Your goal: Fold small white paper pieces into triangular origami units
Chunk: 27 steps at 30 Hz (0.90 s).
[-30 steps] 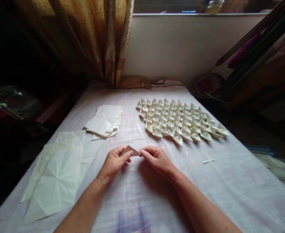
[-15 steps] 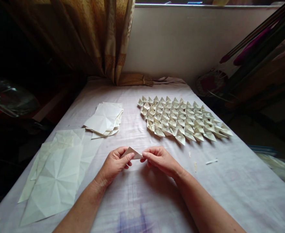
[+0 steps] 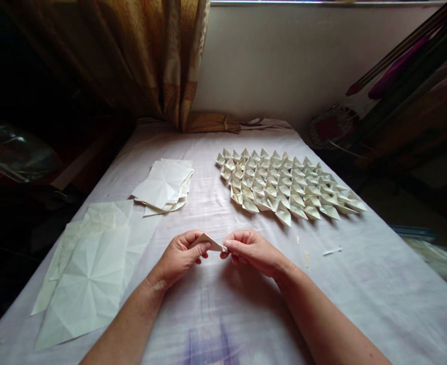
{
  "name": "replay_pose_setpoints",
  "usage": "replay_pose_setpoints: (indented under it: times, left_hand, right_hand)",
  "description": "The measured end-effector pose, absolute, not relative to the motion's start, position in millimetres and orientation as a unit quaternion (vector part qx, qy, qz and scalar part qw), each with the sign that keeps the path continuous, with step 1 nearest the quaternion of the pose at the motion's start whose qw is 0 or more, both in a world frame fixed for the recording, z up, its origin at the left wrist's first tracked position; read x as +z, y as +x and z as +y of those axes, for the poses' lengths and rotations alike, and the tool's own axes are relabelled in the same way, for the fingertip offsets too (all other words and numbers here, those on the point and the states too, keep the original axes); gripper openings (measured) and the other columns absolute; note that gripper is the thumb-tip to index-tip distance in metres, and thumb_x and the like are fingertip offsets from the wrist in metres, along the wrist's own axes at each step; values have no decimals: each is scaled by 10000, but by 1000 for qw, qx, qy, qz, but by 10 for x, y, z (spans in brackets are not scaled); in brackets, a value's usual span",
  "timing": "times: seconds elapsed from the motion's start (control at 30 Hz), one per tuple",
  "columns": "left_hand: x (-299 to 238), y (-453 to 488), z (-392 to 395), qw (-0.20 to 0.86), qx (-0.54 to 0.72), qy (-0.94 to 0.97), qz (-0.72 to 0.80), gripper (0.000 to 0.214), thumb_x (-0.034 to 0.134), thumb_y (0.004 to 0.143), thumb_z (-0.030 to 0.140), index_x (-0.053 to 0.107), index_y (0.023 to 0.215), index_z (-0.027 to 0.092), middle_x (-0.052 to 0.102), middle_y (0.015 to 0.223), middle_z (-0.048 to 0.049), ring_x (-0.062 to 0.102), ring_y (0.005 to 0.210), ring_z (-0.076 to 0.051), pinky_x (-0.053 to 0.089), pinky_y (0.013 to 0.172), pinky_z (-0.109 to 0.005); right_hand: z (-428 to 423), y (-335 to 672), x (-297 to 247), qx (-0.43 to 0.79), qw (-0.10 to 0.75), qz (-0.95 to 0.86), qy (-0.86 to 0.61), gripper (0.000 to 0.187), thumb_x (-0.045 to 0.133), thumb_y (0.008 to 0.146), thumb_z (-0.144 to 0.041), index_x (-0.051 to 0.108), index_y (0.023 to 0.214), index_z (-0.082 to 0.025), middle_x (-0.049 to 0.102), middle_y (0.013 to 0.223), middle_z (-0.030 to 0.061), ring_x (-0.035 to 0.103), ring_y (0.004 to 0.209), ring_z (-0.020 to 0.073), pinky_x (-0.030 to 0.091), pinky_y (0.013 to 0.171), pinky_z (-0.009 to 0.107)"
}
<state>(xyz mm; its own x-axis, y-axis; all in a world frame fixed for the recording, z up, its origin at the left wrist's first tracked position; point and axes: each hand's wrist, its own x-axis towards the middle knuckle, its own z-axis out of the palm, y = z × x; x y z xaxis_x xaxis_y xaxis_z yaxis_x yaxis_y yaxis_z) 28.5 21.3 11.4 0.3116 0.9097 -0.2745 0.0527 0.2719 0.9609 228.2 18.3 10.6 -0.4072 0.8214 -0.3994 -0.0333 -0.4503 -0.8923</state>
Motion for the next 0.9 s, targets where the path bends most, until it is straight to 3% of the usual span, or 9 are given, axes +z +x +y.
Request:
replay_pose_setpoints:
  times: [0.2,0.4,0.6,0.77,0.9]
  left_hand:
    - [125,281,207,631,335,511,478,239,728,672,387,675,708,157,593,648,8,514,597,-112,415,520,-202]
    - [114,297,202,617,339,509,496,241,715,657,386,673,706,153,577,606,15,495,557,-104,397,491,-197]
    - [87,306,197,606,338,505,513,240,695,681,387,660,719,153,541,555,40,437,491,-79,366,466,-188]
    - [72,312,201,606,341,507,509,251,687,698,403,644,721,157,519,540,53,415,470,-71,331,447,-184]
    - [69,307,203,608,338,507,509,269,698,701,413,634,718,153,521,545,51,417,470,-69,330,450,-185]
  right_hand:
    - [172,2283,111,732,286,-429,-445,378,793,613,-503,685,676,-147,697,662,19,465,484,56,279,464,193]
    - [172,2261,85,703,291,-459,-459,292,733,660,-439,689,681,-152,689,673,21,471,510,71,346,507,205]
    - [127,2194,34,564,305,-574,-510,222,580,766,-350,666,679,-165,555,551,-22,437,506,92,311,486,211]
    - [93,2143,-29,440,323,-648,-530,175,530,792,-271,608,667,-177,549,584,-23,448,546,100,325,518,213]
    - [92,2132,-67,413,321,-671,-525,173,505,815,-260,575,674,-187,540,592,-27,465,558,106,340,535,214]
